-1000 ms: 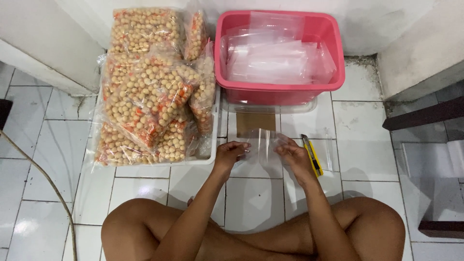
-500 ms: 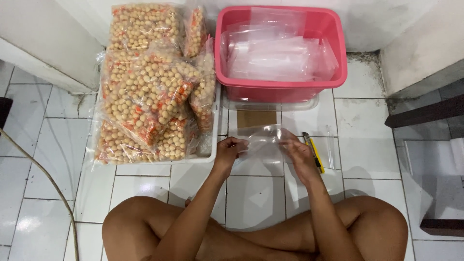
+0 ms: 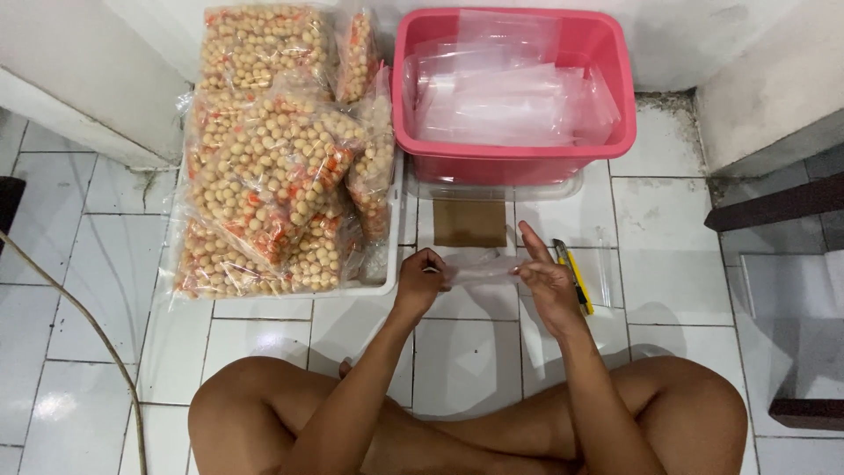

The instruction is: Cutting plastic bags using a utility knife and a ruler on the floor.

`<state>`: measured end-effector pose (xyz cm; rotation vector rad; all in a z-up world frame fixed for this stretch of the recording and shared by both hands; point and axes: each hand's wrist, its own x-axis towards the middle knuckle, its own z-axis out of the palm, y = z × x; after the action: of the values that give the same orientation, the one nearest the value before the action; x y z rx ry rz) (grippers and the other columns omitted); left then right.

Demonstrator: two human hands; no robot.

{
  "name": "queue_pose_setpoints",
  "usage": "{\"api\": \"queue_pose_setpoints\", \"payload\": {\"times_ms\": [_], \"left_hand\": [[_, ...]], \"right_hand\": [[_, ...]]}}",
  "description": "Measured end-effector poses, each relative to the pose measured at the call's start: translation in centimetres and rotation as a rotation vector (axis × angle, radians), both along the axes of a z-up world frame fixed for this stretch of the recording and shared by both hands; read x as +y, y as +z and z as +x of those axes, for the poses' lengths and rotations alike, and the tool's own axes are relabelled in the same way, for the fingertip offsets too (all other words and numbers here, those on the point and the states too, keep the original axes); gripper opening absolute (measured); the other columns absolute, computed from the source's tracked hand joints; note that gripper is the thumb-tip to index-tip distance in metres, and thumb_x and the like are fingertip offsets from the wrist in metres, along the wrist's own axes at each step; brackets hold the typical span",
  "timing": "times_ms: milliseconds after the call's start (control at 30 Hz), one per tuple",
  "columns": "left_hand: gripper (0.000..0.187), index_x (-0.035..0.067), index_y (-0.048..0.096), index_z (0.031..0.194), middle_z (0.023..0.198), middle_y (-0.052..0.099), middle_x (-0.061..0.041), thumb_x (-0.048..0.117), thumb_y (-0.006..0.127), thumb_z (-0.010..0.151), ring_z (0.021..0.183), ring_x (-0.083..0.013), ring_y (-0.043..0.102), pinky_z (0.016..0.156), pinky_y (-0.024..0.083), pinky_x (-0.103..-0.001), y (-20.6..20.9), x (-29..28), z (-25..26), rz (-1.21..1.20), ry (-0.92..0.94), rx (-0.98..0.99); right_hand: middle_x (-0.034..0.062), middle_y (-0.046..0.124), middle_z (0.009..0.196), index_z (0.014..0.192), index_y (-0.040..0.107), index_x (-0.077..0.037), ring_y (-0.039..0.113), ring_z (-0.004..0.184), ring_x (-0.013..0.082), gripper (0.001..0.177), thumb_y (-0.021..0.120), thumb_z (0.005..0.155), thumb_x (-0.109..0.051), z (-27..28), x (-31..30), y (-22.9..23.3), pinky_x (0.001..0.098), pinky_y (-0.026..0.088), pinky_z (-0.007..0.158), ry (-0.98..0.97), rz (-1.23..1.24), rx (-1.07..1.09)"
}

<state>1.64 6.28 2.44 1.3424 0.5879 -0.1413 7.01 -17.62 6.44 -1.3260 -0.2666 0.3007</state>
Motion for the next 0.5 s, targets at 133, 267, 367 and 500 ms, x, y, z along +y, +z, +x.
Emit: {"api": "queue_pose_setpoints", "payload": {"times_ms": [133, 267, 367, 500], "left_hand": [[0.013, 0.002, 0.063, 0.085, 0.084, 0.061, -0.011, -0.001, 0.075, 0.082, 0.075, -0.0202, 0.066, 0.073, 0.064, -0.039, 3.4, -0.6, -0.4, -0.067, -0.177, 0.024], [0.022, 0.004, 0.062, 0.104, 0.096, 0.062, -0.01, 0.007, 0.073, 0.086, 0.085, -0.0208, 0.067, 0.083, 0.064, -0.039, 5.9, -1.0, -1.1, -0.284, -0.347, 0.079], [0.039, 0.002, 0.062, 0.123, 0.106, 0.067, -0.015, 0.019, 0.076, 0.09, 0.093, -0.0254, 0.071, 0.089, 0.063, -0.045, 4.8, -1.4, -0.9, -0.367, -0.292, 0.113], [0.027, 0.005, 0.067, 0.116, 0.102, 0.068, -0.015, 0.024, 0.07, 0.097, 0.099, -0.0294, 0.072, 0.096, 0.059, -0.05, 2.1, -1.2, -0.7, -0.32, -0.246, 0.083]], "right_hand": [[0.017, 0.039, 0.163, 0.098, 0.074, -0.004, 0.033, 0.151, 0.0388, 0.024, 0.064, 0.101, -0.026, 0.4, 0.0, 0.2, 0.047, 0.034, 0.119, -0.104, -0.023, -0.031], [0.019, 0.06, 0.139, 0.102, 0.074, 0.003, 0.055, 0.135, 0.0337, 0.027, 0.06, 0.104, -0.02, 0.0, 0.6, 0.7, 0.0442, 0.044, 0.113, -0.209, -0.161, 0.015], [0.0197, 0.063, 0.134, 0.1, 0.077, 0.0, 0.059, 0.13, 0.0337, 0.029, 0.063, 0.102, -0.025, -0.3, 1.0, 0.5, 0.0438, 0.046, 0.11, -0.158, -0.173, 0.035], [0.0214, 0.051, 0.15, 0.102, 0.079, -0.004, 0.05, 0.136, 0.0388, 0.025, 0.073, 0.093, -0.026, -0.9, 1.6, 1.2, 0.0518, 0.039, 0.114, 0.032, -0.226, 0.049]]}}
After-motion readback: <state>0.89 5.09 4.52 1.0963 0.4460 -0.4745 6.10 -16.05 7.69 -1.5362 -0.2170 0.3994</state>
